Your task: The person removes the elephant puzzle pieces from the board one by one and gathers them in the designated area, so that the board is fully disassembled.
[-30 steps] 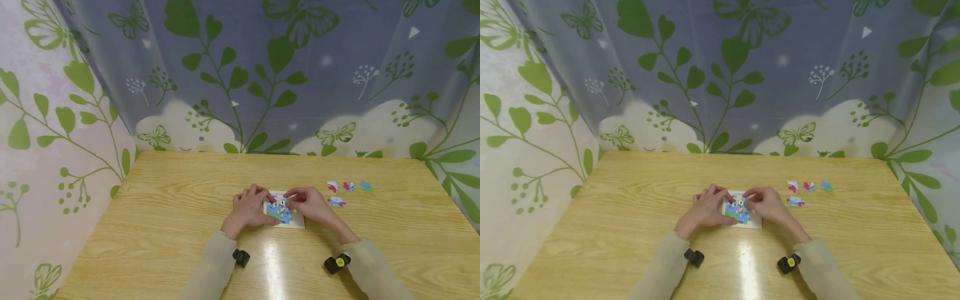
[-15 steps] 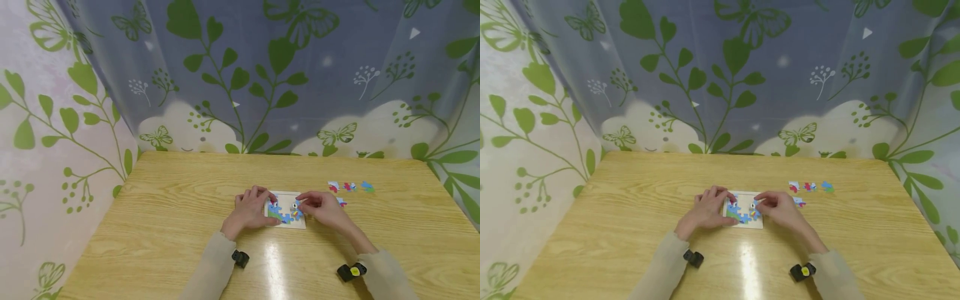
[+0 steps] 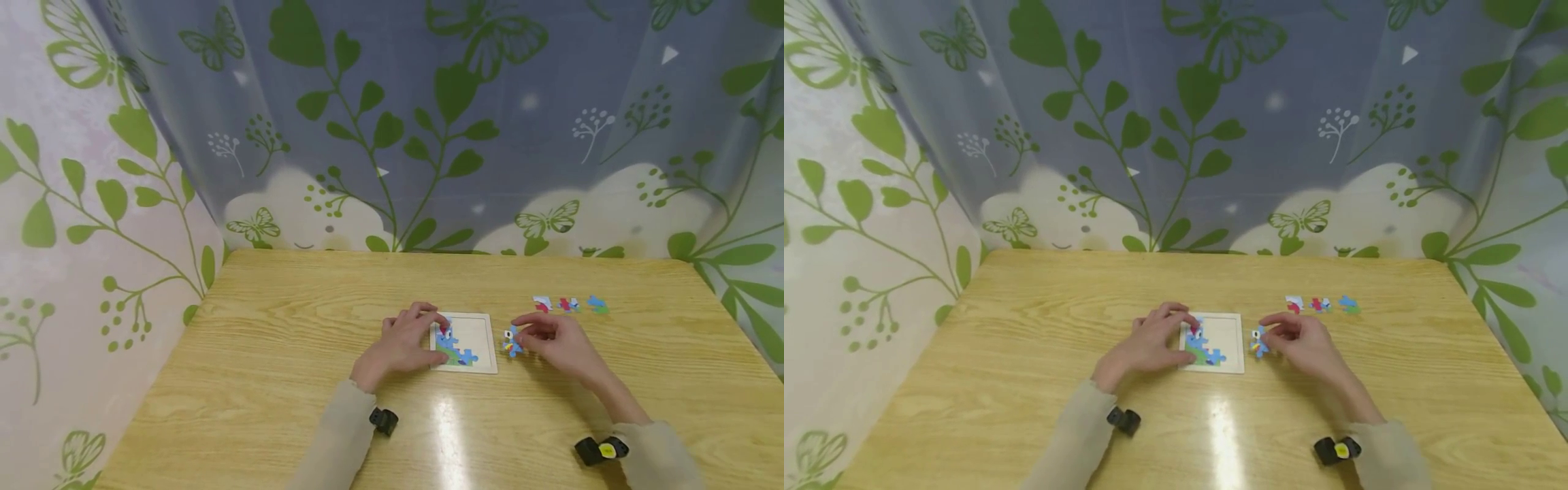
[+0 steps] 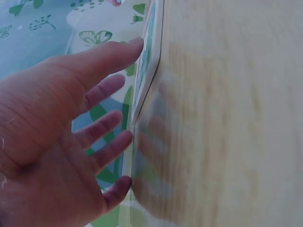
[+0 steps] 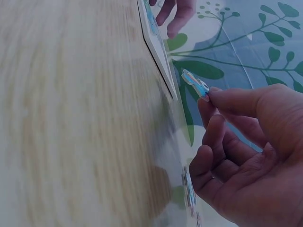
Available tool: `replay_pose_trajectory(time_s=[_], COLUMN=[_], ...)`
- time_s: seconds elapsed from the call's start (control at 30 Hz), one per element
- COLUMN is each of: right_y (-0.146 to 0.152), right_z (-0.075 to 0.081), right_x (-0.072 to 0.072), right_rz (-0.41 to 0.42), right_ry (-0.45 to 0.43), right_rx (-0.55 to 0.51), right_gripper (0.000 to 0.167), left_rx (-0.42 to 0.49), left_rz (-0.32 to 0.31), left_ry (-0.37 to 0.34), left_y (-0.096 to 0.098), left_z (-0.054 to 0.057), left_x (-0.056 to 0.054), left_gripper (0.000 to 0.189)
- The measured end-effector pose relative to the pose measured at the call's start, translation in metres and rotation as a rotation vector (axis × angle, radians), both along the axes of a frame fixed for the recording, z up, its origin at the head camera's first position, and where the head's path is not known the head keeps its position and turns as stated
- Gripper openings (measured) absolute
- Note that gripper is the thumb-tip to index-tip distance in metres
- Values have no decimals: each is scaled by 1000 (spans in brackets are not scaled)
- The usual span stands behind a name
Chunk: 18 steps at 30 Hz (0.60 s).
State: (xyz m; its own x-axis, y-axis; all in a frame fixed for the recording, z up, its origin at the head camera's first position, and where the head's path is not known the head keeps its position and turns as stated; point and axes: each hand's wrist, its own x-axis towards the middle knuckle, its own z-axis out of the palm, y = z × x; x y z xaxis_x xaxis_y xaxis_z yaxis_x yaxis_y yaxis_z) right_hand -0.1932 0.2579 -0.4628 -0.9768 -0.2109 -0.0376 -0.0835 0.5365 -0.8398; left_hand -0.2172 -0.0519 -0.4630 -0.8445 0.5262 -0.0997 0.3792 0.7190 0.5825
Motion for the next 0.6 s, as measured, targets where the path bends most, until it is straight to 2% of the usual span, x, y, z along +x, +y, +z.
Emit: replay_pose_trajectory(time_s=[0.13, 0.33, 0.43, 0.6], right_y=[7, 17, 21, 33], right_z=[2, 3, 4, 4], right_x=[2, 3, 5, 10], right_rz=[-8, -32, -40, -48], right_ry=[-2, 2, 16, 34], right_rx=[-3, 42, 66, 47], right_gripper=[31, 31, 31, 30], left_rx=[12, -22, -42, -59], left_rz=[-16, -30, -26, -16], left_ry=[11, 16, 22, 28], left_y=[-3, -3, -3, -3], left_z=[0, 0, 0, 0], left_x=[1, 3, 3, 2], left_gripper=[35, 27, 26, 26])
